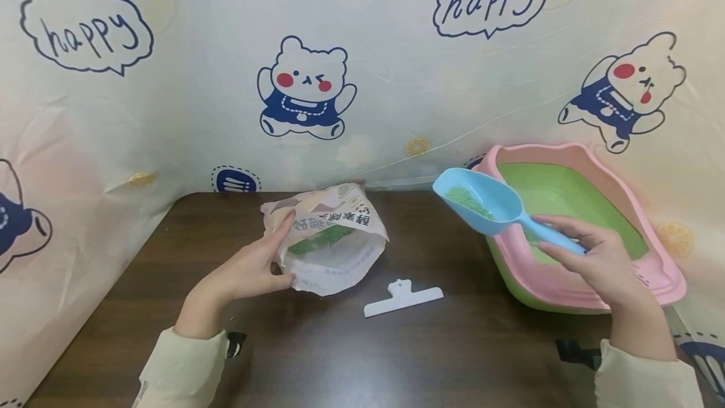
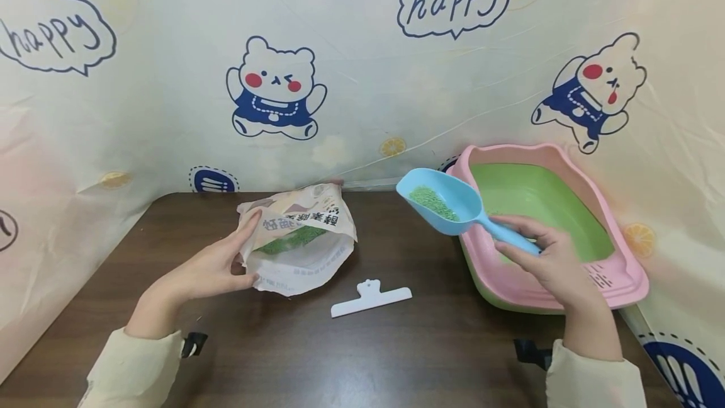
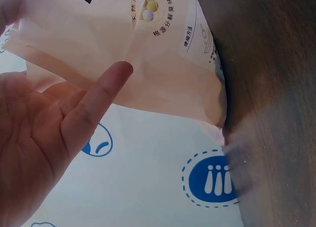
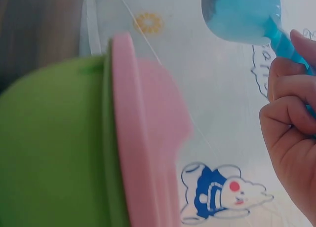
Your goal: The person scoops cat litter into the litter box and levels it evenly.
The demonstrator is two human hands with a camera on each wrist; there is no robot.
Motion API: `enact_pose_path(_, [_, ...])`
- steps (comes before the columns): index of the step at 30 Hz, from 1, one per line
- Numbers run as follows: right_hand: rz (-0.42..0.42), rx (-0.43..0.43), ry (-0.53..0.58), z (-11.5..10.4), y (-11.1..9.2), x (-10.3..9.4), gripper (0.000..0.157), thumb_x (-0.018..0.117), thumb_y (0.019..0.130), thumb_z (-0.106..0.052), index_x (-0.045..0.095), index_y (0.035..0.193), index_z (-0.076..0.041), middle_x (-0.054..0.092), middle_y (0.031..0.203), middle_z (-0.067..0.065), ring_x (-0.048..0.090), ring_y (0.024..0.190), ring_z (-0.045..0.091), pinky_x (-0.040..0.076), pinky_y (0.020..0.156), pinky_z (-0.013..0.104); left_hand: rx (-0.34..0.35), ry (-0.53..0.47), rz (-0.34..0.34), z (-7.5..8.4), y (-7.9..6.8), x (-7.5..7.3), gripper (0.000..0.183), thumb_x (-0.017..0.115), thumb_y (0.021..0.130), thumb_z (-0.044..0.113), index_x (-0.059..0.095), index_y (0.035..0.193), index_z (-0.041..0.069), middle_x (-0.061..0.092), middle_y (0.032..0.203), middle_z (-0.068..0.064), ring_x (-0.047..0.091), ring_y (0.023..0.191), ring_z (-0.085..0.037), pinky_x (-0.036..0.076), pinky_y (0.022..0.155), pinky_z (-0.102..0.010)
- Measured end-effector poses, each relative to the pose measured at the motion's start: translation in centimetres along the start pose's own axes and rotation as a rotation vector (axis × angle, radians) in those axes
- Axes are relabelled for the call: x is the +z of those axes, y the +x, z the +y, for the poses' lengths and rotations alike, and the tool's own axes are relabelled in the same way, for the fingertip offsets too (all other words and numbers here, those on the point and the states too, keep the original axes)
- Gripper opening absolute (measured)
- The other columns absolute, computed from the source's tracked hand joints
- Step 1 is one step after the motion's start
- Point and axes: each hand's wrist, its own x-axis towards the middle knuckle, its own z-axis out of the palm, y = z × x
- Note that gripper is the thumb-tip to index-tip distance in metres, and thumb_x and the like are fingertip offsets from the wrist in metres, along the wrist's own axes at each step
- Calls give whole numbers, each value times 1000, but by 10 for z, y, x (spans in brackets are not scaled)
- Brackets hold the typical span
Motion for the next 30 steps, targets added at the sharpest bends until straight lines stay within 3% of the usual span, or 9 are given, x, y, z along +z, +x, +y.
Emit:
enact_pose_path(4, [25,-2,55,4,-3,-12,43,68,86,9,63,128,2,74,107,-16,59,80,4,46,60,19,2,5,2,0,0,1,108,75,82,23,2,161,16,30,159,-24,58,94,-22,47,77,-36])
enact_pose_path(9, [58,17,41,11,-4,-25,45,68,86,9,63,130,-1,73,106,-18,62,80,0,47,61,15,-5,-2,6,0,-2,1,108,75,82,22,3,161,15,32,157,-25,59,94,-23,48,77,-36])
enact_pose_path(14, [102,31,43,16,-7,-36,46,66,87,10,63,131,-2,71,109,-21,60,86,-1,47,66,12,-9,-9,12,0,-3,1,108,75,81,22,3,161,16,32,157,-25,60,99,-24,52,83,-41])
enact_pose_path(17, [128,60,93,18,-9,-41,47,65,87,10,63,132,-3,71,104,-18,55,83,4,43,62,16,-6,-6,15,0,-3,2,109,76,81,22,3,161,16,32,157,-25,61,101,-25,52,87,-45])
enact_pose_path(23, [169,121,-46,23,-15,-50,48,67,90,3,62,136,-10,65,99,-21,46,84,7,40,58,21,2,-5,20,-2,-2,3,110,76,80,23,2,161,18,30,159,-25,60,101,-25,52,87,-44])
enact_pose_path(30, [192,139,-5,29,-18,-59,47,67,90,3,63,135,-10,65,105,-22,49,88,4,43,64,15,5,15,25,-2,-1,3,110,77,80,24,3,161,17,30,158,-25,60,104,-27,51,90,-48])
